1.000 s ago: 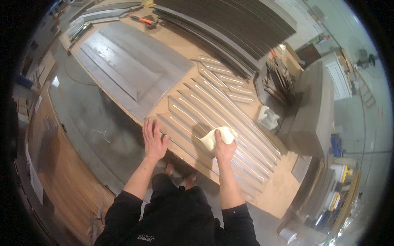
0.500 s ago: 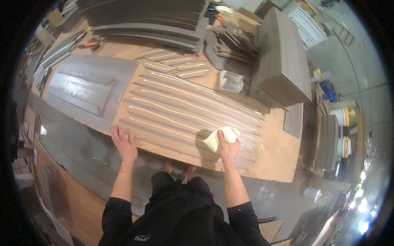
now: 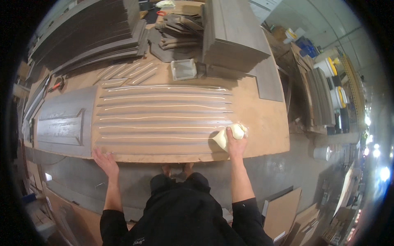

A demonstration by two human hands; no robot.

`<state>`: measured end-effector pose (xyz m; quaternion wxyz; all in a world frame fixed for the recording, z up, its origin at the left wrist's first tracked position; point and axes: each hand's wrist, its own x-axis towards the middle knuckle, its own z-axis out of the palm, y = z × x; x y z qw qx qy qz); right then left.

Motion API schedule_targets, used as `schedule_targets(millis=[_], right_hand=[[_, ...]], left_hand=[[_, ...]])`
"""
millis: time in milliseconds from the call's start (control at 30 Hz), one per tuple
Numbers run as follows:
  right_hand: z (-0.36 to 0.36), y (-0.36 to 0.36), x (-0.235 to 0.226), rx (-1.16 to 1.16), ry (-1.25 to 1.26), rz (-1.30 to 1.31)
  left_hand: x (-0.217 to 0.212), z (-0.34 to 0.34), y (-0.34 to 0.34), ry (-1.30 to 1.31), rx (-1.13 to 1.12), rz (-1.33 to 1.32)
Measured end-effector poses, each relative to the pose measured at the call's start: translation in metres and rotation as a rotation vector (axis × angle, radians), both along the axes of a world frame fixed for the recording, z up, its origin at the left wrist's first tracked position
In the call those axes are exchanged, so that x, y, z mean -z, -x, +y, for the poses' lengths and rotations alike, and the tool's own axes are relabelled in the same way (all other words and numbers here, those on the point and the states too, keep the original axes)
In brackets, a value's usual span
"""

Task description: Applying glue to multiple thin wooden strips on a workshop table using a squeeze bag.

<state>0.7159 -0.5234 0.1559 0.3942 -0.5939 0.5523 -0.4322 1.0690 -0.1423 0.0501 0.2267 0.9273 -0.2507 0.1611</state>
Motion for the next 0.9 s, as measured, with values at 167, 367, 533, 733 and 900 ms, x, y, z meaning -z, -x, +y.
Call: schedule_targets(millis=[167, 367, 533, 733, 900], right_hand=[[-0.015, 0.035, 0.006, 0.081, -0.033, 0.031], [-0.033, 0.051, 0.019, 0.115, -0.035, 0.024], [-0.038, 0.060, 0.023, 0.159, -0.019, 0.023], [-0.023, 0.049, 0.008, 0.237, -0.049, -0.117], [0.006, 0.018, -0.007, -0.191, -0.666, -1.105]], left_hand=[[-0.003, -0.004, 0.001, -0.005, 0.026, 0.008], [0.000, -0.001, -0.003, -0.025, 0.007, 0.039], [-0.003, -0.004, -0.001, -0.013, 0.027, 0.022], [0.008, 0.011, -0.004, -0.007, 0.004, -0.015], [0.005, 0.010, -0.004, 0.034, 0.000, 0.026]])
